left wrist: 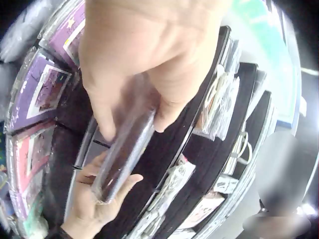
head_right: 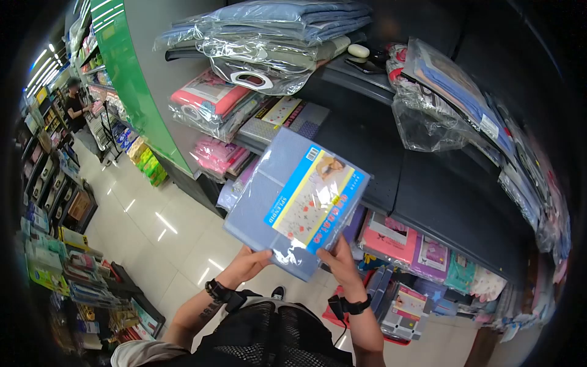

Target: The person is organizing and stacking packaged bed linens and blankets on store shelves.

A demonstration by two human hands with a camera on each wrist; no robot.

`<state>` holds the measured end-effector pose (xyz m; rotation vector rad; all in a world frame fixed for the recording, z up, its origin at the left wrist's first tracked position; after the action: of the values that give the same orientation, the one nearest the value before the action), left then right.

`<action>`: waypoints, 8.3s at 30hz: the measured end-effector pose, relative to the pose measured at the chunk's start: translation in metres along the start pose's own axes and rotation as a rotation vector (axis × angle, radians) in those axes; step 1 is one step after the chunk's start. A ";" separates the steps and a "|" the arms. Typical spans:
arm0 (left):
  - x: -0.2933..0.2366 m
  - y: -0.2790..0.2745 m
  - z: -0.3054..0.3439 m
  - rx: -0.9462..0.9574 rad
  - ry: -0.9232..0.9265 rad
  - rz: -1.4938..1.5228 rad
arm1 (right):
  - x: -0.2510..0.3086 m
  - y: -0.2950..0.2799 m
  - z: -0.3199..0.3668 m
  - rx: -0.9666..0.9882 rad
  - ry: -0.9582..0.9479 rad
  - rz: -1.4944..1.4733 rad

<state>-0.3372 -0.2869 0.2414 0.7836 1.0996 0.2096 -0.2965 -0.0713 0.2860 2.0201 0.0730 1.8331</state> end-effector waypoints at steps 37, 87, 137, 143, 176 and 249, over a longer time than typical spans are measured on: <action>-0.141 0.108 -0.191 -0.193 1.423 -1.780 | -0.211 -0.266 0.241 -0.936 0.443 -0.131; -0.262 -0.001 -0.285 0.001 0.883 -1.891 | -0.303 -0.289 0.312 -0.815 0.705 -0.049; 0.171 -0.025 -0.039 0.184 0.390 -1.789 | -0.232 -0.446 0.373 -1.815 0.179 -0.236; 0.214 -0.004 -0.030 0.366 0.309 -1.759 | -0.225 -0.437 0.366 -1.765 0.242 -0.281; 0.230 0.199 -0.015 0.802 0.065 -0.966 | -0.034 -0.296 0.340 -0.875 0.080 0.204; 0.126 0.042 -0.114 0.735 0.503 -1.761 | -0.156 -0.320 0.223 -1.084 0.266 1.096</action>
<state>-0.3671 -0.1384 0.1533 0.1124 1.9969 -1.6228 -0.0282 0.1154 0.0216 0.9889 -1.8050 1.8943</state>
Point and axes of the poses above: each hand's wrist, its own z-axis away from the middle knuckle, its own y-axis out of the palm, x = y × z, the point moved 8 cm from there along -z, towards the middle knuckle, and after that the axes turned 13 degrees about -x, right-handed, at the moved point
